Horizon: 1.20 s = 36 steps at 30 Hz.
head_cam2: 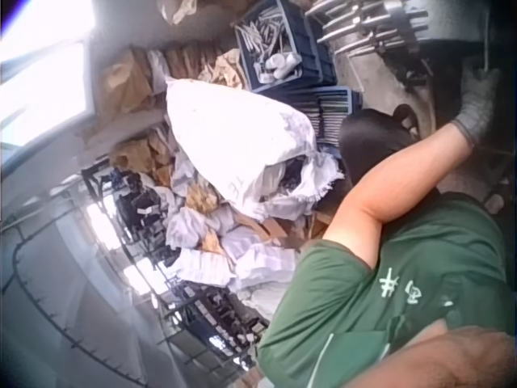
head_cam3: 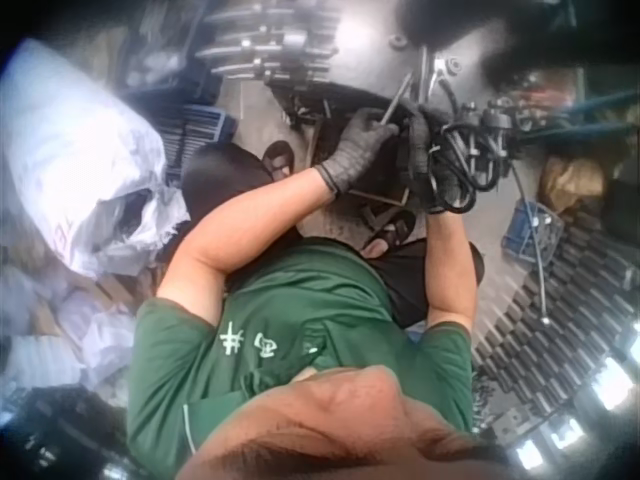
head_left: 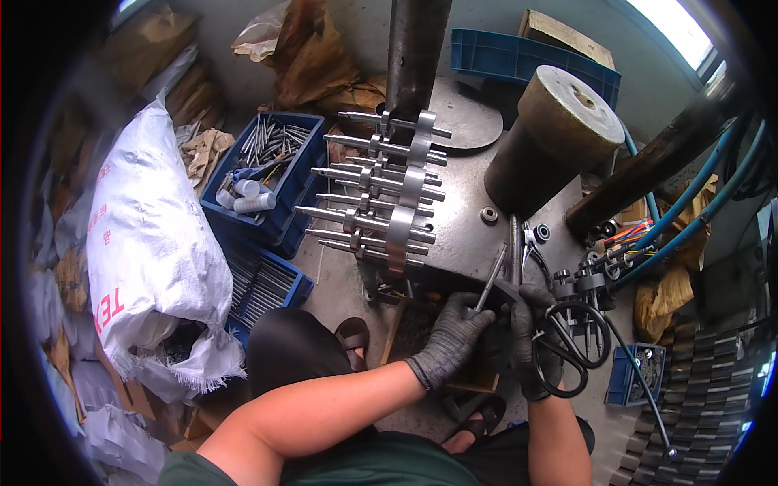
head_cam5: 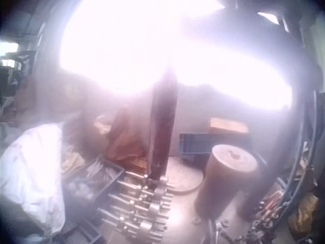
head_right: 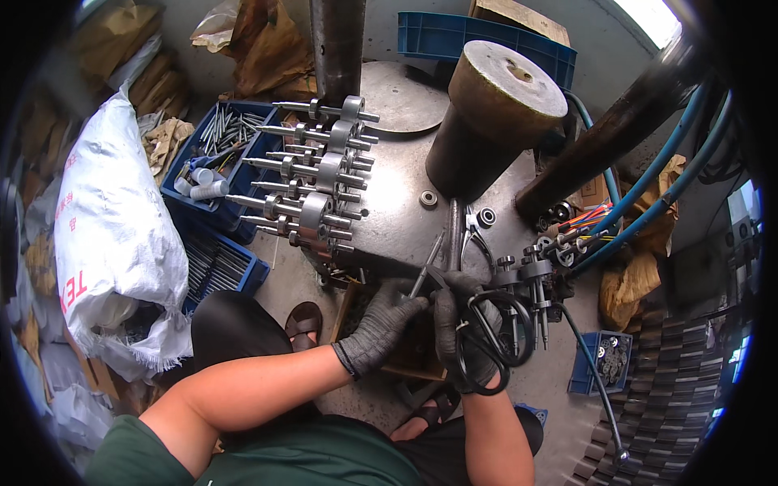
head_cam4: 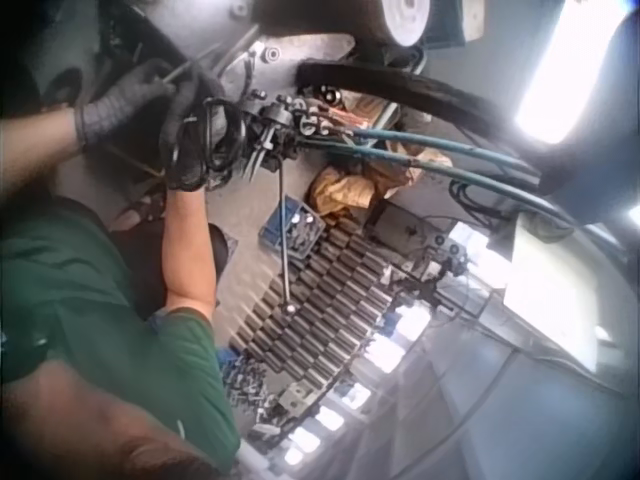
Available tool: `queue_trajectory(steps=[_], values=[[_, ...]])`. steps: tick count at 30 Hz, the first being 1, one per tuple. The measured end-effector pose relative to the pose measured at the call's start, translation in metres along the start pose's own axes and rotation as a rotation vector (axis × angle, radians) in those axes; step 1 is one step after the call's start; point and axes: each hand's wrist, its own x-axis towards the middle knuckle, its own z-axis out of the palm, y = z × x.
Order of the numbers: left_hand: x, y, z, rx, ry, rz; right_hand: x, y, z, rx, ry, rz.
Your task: Operates a manual press machine to assemble metal mechanical parts.
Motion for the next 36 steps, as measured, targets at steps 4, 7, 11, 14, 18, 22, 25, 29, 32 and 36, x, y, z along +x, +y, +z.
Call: queue_trajectory(steps=[4, 7, 11, 14, 18, 22, 25, 29, 32, 36], values=[[-0.003, 0.006, -0.002, 0.087, 0.003, -0.02, -0.001, 0.016, 0.008, -0.098, -0.019, -0.104], [-0.001, -0.004, 0.0, -0.045, 0.013, -0.003, -0.008, 0.0, 0.006, 0.191, 0.066, 0.14], [-0.004, 0.006, -0.001, -0.185, 0.019, -0.067, -0.002, 0.027, 0.002, -0.14, 0.016, -0.053], [-0.012, 0.016, 0.001, -0.3, 0.075, -0.161, -0.006, 0.017, 0.004, 0.104, 0.073, 0.146], [-0.011, 0.019, 0.001, -0.422, 0.071, -0.23, 0.0, 0.02, 0.001, 0.082, 0.049, 0.059], [-0.004, 0.012, -0.005, -0.52, 0.045, -0.357, -0.006, 0.01, 0.009, 0.381, 0.152, 0.182], [-0.006, 0.016, -0.004, -0.437, 0.047, -0.306, 0.001, 0.019, 0.002, -0.135, 0.022, -0.078], [-0.003, 0.01, -0.006, -0.508, 0.077, -0.335, -0.003, 0.017, 0.007, 0.205, 0.132, 0.18], [-0.007, 0.014, -0.004, -0.488, 0.086, -0.326, -0.004, 0.014, 0.009, 0.212, 0.137, 0.146], [-0.002, 0.009, -0.007, -0.456, 0.055, -0.259, -0.003, 0.024, 0.008, -0.129, 0.006, -0.196]])
